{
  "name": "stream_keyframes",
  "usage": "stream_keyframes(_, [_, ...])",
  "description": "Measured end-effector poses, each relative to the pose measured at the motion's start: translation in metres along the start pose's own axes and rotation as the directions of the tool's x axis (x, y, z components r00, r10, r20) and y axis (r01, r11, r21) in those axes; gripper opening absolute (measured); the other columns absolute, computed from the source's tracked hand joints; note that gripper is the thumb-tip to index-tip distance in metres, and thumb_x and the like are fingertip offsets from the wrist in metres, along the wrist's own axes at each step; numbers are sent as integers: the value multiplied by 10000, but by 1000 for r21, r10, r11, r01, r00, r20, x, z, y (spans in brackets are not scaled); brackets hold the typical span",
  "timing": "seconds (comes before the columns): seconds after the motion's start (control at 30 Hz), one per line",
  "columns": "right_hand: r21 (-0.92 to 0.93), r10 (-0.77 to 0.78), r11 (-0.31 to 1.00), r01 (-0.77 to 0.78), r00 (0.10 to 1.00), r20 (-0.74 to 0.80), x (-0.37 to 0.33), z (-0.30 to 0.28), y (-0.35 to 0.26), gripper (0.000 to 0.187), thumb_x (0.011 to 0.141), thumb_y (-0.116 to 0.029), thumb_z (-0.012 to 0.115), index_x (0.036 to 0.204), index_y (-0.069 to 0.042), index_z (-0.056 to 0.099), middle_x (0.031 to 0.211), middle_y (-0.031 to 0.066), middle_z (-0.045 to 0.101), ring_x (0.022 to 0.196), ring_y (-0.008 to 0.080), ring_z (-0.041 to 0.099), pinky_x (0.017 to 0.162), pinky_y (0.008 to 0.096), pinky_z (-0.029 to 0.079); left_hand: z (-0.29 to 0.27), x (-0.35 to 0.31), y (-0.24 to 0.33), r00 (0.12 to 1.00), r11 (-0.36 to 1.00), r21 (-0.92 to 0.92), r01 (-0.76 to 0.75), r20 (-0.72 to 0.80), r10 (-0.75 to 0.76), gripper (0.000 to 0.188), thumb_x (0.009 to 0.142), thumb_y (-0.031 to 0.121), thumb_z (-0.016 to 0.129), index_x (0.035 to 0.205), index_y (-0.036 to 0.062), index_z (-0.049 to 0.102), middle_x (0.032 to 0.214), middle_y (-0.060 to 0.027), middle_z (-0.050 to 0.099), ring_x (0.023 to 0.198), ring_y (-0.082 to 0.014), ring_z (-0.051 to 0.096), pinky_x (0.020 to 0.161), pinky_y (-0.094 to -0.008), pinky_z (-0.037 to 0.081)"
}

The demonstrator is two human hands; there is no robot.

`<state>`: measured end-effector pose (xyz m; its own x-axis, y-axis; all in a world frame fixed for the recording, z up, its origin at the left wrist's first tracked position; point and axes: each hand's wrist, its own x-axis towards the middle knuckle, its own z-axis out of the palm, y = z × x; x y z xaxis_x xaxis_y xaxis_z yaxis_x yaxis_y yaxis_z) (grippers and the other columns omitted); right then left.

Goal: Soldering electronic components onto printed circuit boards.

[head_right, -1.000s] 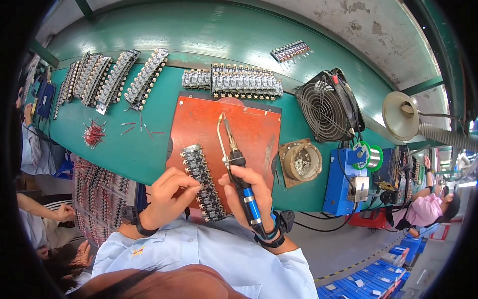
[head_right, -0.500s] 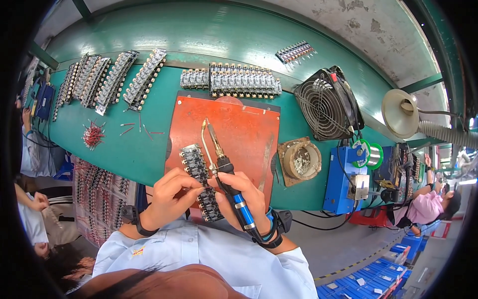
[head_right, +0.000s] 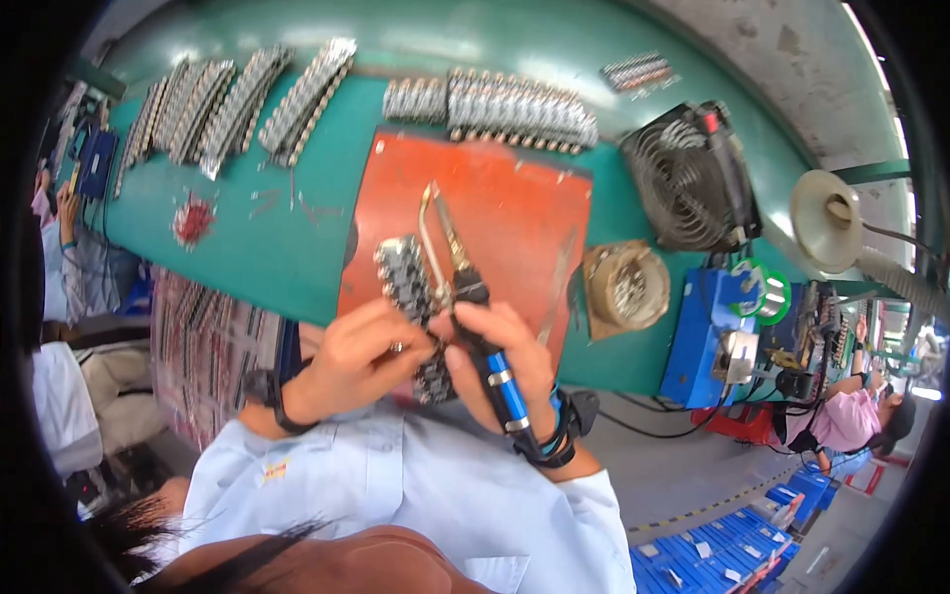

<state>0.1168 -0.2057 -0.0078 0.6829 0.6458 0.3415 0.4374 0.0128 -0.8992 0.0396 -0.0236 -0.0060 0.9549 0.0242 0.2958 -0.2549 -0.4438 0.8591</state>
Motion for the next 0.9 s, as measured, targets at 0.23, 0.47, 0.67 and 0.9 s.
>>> stream_keyframes(0.23, [228,217,958,-176,962,-165,4,2,-5,440,847,23,593,1261,17,443,946,137,624,905,192,619,840,320,498,2,-3,-5,984,998,-62,1,-178,-12,113,787,-8,704,873,2,632,791,-71,583,654,-189,581,526,-306,475])
stream_keyframes(0.47, [342,322,896,-284,945,-57,3,9,-14,497,828,30,607,1293,14,431,908,107,606,867,158,595,807,288,487,6,-7,-1,985,996,-85,-34,-174,19,117,786,-7,709,875,1,634,792,-64,585,646,-174,576,498,-285,466])
stream_keyframes(0.67, [264,249,938,-227,967,-55,4,12,-13,488,827,52,612,1281,21,435,887,98,601,855,148,593,793,282,488,6,-10,-2,984,996,-70,-47,-177,34,128,775,-6,720,875,3,640,791,-68,586,659,-174,577,513,-283,463])
stream_keyframes(0.9, [166,183,971,-171,981,-61,4,18,-9,439,847,80,612,1256,17,465,869,85,614,785,115,592,724,252,489,8,-12,-5,967,993,-16,-119,-228,112,170,752,-10,740,899,13,657,818,-77,599,690,-178,584,545,-294,467])
